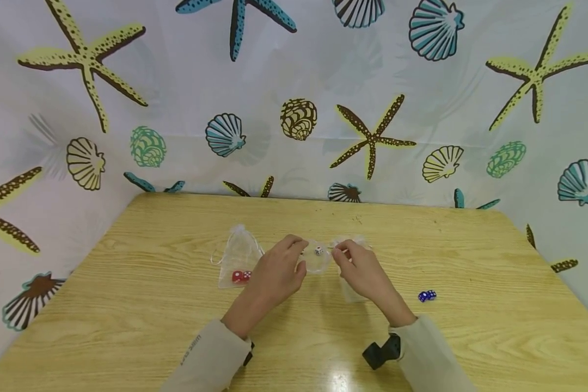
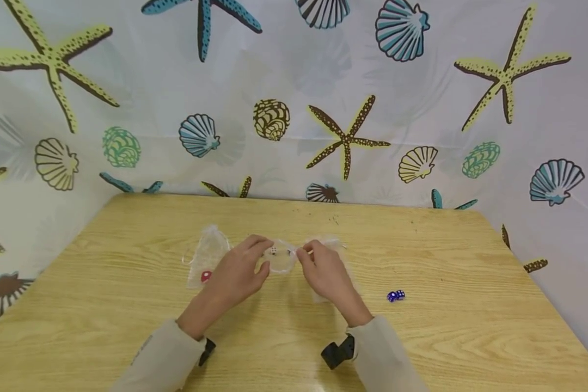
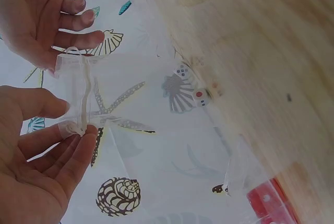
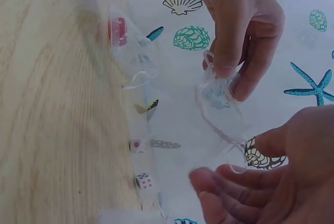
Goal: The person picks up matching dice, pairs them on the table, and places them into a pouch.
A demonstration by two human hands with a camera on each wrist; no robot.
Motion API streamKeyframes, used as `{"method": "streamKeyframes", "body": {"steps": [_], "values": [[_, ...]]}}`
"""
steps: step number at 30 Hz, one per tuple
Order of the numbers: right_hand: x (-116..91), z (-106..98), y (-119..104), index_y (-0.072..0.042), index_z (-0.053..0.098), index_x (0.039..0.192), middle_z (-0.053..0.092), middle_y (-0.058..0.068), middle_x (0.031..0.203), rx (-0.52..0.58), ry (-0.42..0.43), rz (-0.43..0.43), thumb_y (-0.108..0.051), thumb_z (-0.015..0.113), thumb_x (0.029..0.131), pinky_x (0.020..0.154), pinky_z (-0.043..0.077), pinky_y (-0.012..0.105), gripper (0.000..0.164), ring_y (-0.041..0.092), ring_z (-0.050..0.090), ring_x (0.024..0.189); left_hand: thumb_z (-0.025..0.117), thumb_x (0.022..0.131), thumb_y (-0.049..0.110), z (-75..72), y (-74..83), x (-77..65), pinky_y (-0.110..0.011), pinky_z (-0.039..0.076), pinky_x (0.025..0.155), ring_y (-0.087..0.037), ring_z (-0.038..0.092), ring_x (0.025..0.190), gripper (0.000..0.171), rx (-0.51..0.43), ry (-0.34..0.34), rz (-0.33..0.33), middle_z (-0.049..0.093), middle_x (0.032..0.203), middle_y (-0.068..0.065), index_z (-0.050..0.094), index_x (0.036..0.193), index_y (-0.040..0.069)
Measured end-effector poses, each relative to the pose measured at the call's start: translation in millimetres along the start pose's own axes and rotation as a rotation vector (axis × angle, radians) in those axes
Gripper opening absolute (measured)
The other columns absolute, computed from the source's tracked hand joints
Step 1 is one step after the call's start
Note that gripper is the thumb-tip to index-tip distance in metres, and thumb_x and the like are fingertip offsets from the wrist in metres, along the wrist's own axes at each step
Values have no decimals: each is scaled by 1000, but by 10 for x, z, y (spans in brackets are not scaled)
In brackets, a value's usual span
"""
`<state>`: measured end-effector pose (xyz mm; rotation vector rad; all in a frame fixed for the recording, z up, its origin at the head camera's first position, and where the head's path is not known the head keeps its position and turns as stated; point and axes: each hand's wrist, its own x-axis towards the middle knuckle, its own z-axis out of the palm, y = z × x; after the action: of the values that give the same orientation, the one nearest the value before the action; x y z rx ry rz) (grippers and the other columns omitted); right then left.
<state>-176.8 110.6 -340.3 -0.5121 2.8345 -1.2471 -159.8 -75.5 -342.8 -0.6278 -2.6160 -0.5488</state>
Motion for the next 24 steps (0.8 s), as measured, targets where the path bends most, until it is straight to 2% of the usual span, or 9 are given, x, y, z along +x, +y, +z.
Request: {"method": "streamKeyframes", "body": {"steps": [3,7,12,17,24], "values": [[35,31,53,4,63,108,66,19,85,123,13,15,-16,46,100,57,53,28,27,29,66,67,64,86,5,6,-3,3,-35,55,77,-25,64,97,30,-22,-2,10,62,115,-13,64,116,-1],[65,46,82,4,66,99,67,17,79,193,74,5,-8,55,95,55,54,27,17,29,66,65,60,85,0,4,-9,2,-34,54,74,-25,64,94,33,-72,-25,11,61,118,-14,62,118,-2],[57,30,60,1,68,97,68,14,80,158,157,-5,-3,59,89,55,51,23,13,30,68,68,58,86,-3,21,-26,8,-33,55,74,-24,64,93,32,-101,-24,10,61,117,-13,63,118,-2],[36,6,63,0,67,106,70,14,83,113,170,8,-5,60,89,56,51,25,18,29,69,72,59,87,-7,25,-41,2,-35,55,76,-26,65,95,30,-106,-11,5,62,114,-14,64,116,-2],[43,-58,80,-2,71,96,70,12,84,53,253,-35,-3,64,86,64,56,31,11,23,68,72,55,88,-11,39,-84,31,-34,56,73,-26,66,88,26,-140,24,-3,64,108,-15,63,111,-1]]}}
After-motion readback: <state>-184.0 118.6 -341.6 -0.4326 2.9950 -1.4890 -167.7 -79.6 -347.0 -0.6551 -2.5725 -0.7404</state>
